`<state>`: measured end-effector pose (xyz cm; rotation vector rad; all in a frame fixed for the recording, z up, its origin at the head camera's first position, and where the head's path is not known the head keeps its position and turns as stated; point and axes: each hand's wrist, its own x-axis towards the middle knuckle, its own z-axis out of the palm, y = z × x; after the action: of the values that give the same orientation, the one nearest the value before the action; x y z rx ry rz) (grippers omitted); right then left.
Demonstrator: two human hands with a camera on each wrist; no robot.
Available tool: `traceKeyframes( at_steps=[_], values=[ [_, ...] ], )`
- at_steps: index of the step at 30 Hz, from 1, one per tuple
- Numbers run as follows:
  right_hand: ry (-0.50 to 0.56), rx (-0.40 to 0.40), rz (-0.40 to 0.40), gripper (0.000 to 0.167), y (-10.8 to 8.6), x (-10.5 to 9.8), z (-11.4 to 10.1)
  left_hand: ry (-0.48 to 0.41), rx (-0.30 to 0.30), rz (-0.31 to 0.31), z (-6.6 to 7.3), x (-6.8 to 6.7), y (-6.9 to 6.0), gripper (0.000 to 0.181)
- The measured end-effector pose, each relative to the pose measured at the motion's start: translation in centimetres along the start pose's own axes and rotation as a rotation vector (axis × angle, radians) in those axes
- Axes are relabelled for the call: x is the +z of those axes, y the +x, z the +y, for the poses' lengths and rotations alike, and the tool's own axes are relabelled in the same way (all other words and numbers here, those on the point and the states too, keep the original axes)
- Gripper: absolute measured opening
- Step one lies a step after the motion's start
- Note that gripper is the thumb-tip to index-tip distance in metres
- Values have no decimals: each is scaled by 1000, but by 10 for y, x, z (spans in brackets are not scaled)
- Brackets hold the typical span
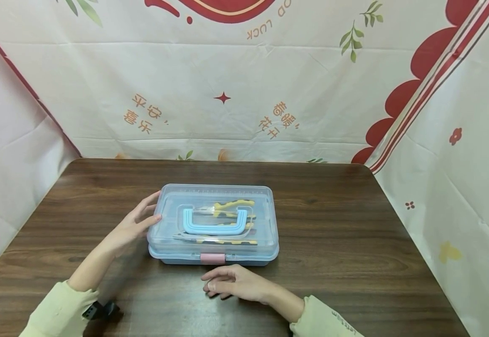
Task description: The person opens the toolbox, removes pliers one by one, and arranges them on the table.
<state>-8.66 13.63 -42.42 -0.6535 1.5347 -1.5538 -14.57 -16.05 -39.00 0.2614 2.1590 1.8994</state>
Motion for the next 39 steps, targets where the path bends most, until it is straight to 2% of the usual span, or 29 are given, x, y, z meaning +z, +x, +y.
traceKeyframes(
  at_steps=[7, 12, 15, 20, 24, 26, 33, 39],
  values=[
    [-15, 112, 126, 44, -2, -4, 3, -7, 2, -4, 1, 0, 0, 63],
    [53, 183, 201, 53, -5, -6, 5, -3, 3, -5, 1, 0, -1, 63],
    [128, 193, 198, 57, -6, -8, 7, 0, 5, -4, 1, 0, -1, 63],
    [319, 163, 95, 61, -5, -11, 10, -3, 6, -4, 0, 0, -1, 62],
    [462, 142, 76, 66, -4, -11, 12, -3, 9, -6, -1, 0, -1, 62],
    [503, 135, 96, 66, -3, -9, 14, -2, 9, -6, -1, 0, -1, 62],
    [524, 126, 177, 63, 0, -3, 17, -2, 8, -3, -1, 0, -1, 62],
    [602, 111, 332, 60, 2, 9, 14, -14, 9, -2, -1, 1, 0, 62]
  ],
)
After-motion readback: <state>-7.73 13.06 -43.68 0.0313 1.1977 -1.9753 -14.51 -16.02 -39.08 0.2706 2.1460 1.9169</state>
